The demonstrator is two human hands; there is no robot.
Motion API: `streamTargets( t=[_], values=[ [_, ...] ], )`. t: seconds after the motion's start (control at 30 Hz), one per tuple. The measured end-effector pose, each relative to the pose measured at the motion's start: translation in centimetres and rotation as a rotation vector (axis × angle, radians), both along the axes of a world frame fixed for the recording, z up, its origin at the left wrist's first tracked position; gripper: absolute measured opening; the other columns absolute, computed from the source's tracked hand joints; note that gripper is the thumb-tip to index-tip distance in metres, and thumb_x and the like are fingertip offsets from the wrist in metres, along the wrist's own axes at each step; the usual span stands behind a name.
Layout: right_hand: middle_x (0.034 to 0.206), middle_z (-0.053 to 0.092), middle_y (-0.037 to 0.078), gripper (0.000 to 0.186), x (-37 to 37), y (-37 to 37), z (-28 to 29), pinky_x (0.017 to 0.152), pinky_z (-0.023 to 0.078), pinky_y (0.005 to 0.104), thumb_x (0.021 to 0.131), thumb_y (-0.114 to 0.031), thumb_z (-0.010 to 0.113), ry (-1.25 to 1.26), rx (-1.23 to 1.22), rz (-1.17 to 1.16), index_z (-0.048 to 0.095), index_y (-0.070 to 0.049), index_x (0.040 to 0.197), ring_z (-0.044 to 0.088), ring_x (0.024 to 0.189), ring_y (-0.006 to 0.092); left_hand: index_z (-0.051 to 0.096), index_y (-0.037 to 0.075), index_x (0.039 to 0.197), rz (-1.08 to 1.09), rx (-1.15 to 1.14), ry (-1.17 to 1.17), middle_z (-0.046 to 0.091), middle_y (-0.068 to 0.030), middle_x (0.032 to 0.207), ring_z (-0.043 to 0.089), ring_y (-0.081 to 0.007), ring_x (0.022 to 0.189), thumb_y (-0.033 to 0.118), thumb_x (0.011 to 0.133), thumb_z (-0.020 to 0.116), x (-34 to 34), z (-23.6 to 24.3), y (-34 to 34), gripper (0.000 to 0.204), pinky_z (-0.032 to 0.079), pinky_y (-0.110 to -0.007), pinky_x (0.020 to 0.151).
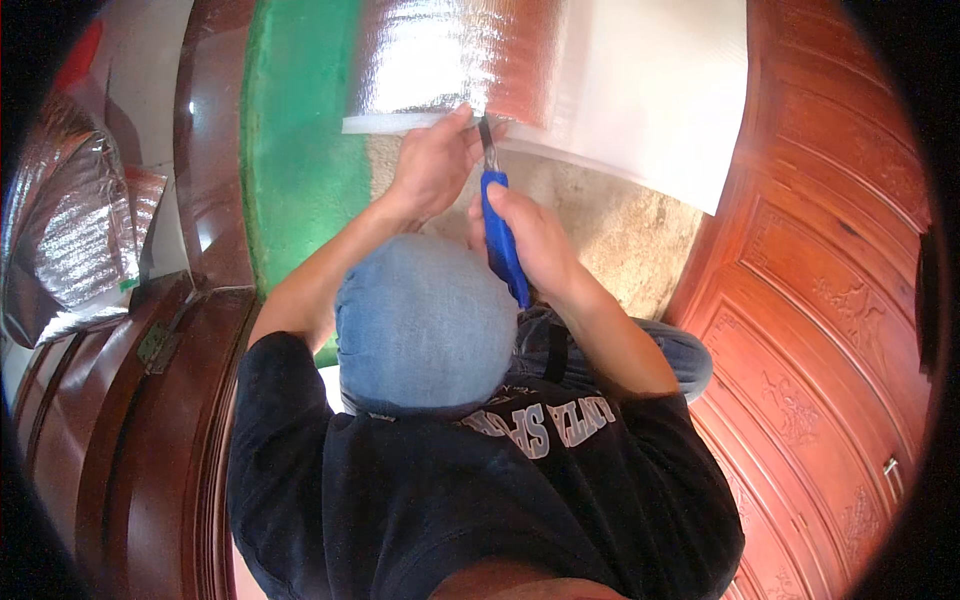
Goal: The recorder installs insulation foam and reflective foil onto a ceiling or underside of a cabinet, using tape and a utility knife.
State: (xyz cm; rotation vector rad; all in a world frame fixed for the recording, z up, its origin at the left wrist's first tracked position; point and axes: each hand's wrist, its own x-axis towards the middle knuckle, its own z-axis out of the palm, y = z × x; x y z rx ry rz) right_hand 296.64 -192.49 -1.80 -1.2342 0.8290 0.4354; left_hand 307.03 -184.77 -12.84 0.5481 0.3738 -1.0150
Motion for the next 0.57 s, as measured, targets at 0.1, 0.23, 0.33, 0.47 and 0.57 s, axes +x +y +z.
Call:
streamTargets(
  t=[0.1, 0.23, 0.33, 0.47, 0.57],
  values=[
    [0.072, 0.061, 0.006, 0.043, -0.6, 0.3, 0.5, 0.055, 0.044, 0.0249, 0.103, -0.042, 0.040, 0.028, 0.049, -0.036, 0.058, -0.003, 0.103, 0.055, 0.060, 0.0116, 0.047, -0.011, 0.120, 0.072, 0.066, 0.018, 0.063, -0.0174, 0.107, 0.062, -0.0206, 0.064, 0.032, 0.104, 0.045, -0.1, 0.9, -0.7, 0.045, 0.056, -0.034, 0.071],
    [0.072, 0.060, 0.006, 0.042, 1.4, -0.5, -0.3, 0.056, 0.044, 0.0251, 0.104, -0.041, 0.041, -0.033, 0.005, -0.056, 0.058, -0.003, 0.103, 0.055, 0.061, 0.0122, 0.049, -0.011, 0.118, -0.106, -0.030, -0.052, 0.063, -0.0153, 0.098, 0.055, -0.0198, 0.051, 0.037, 0.104, 0.042, 0.2, -0.8, 0.1, 0.051, 0.055, -0.033, 0.060],
    [0.070, 0.060, 0.006, 0.041, 3.0, -1.0, -1.7, 0.057, 0.045, 0.0257, 0.103, -0.040, 0.041, -0.108, -0.022, -0.100, 0.058, -0.002, 0.101, 0.055, 0.061, 0.0125, 0.059, -0.001, 0.102, -0.356, -0.177, -0.020, 0.060, -0.0062, 0.082, 0.058, -0.0178, 0.058, 0.036, 0.104, 0.042, 1.0, -2.2, 1.6, 0.040, 0.053, -0.032, 0.062],
    [0.068, 0.060, 0.007, 0.042, 6.3, -2.7, -4.1, 0.057, 0.045, 0.0265, 0.102, -0.041, 0.043, -0.232, 0.004, -0.080, 0.057, -0.002, 0.098, 0.056, 0.061, 0.0130, 0.060, 0.006, 0.101, -0.116, -0.096, -0.111, 0.061, -0.0020, 0.086, 0.060, -0.0134, 0.088, 0.036, 0.103, 0.044, 0.1, -4.7, 2.1, 0.034, 0.050, -0.032, 0.082],
    [0.068, 0.060, 0.008, 0.045, 8.9, -5.0, -4.7, 0.056, 0.047, 0.0275, 0.100, -0.045, 0.046, -0.123, 0.013, -0.068, 0.056, -0.001, 0.104, 0.058, 0.060, 0.0151, 0.059, 0.005, 0.099, -0.022, -0.110, -0.104, 0.063, -0.0036, 0.095, 0.059, -0.0156, 0.094, 0.035, 0.103, 0.045, 0.2, -4.9, 1.0, 0.034, 0.046, -0.036, 0.093]
  ],
)
